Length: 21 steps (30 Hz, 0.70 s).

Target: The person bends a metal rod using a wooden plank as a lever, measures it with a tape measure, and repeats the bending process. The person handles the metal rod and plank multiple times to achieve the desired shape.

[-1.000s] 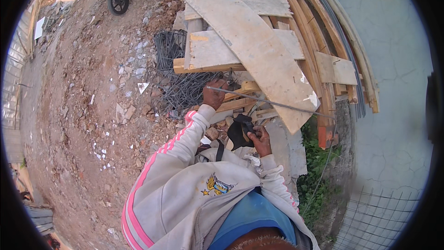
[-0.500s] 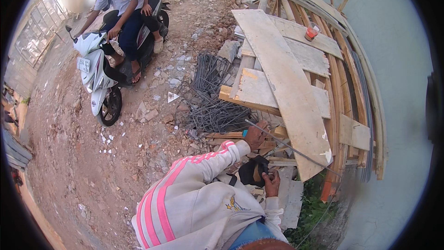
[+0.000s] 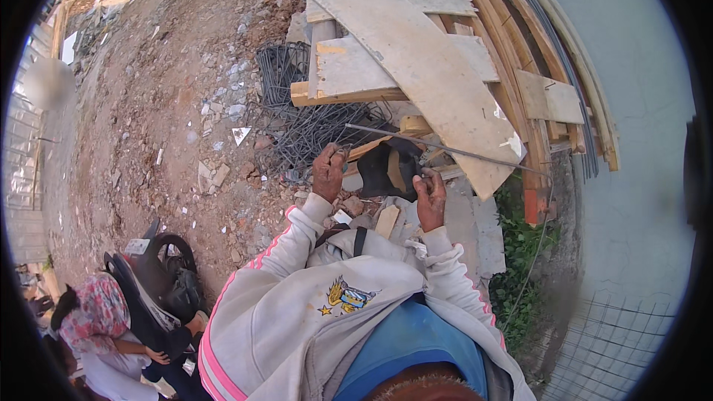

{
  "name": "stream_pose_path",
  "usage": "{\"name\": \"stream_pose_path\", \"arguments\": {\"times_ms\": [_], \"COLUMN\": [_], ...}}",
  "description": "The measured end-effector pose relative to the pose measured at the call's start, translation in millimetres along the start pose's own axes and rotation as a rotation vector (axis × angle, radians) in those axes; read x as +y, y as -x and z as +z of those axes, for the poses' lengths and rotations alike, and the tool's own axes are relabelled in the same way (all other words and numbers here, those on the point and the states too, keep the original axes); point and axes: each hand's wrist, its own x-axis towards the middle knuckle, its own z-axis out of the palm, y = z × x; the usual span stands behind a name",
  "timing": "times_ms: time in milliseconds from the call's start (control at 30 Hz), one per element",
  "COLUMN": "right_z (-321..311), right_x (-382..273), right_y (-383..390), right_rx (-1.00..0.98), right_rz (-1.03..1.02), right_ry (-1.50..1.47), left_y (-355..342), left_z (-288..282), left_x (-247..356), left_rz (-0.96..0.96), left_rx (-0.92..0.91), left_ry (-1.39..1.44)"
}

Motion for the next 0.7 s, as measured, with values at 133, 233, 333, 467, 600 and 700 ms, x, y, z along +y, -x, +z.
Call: {"name": "stream_pose_path", "arguments": {"times_ms": [133, 233, 333, 467, 600, 700], "right_z": [24, 39, 56, 74, 88, 94], "right_x": [-6, -21, -37, -33, -32, -40], "right_y": [-12, -16, -27, -47, -59, -58], "right_rx": [0.033, 0.025, 0.038, 0.055, 0.134, 0.178], "right_rz": [-0.018, -0.006, 0.038, 0.243, 0.309, 0.355], "right_ry": [-0.178, -0.222, -0.301, -0.533, -0.57, -0.61], "left_y": [1, 1, 2, 0, -4, -7], "left_z": [-25, -35, -32, -10, -3, -2], "left_x": [9, 16, 20, 45, 44, 43], "left_rz": [-0.059, -0.069, -0.038, 0.086, 0.043, 0.058], "left_rx": [-0.011, -0.026, -0.105, -0.171, -0.168, -0.155], "left_ry": [-0.011, -0.084, -0.144, -0.21, -0.178, -0.219]}}
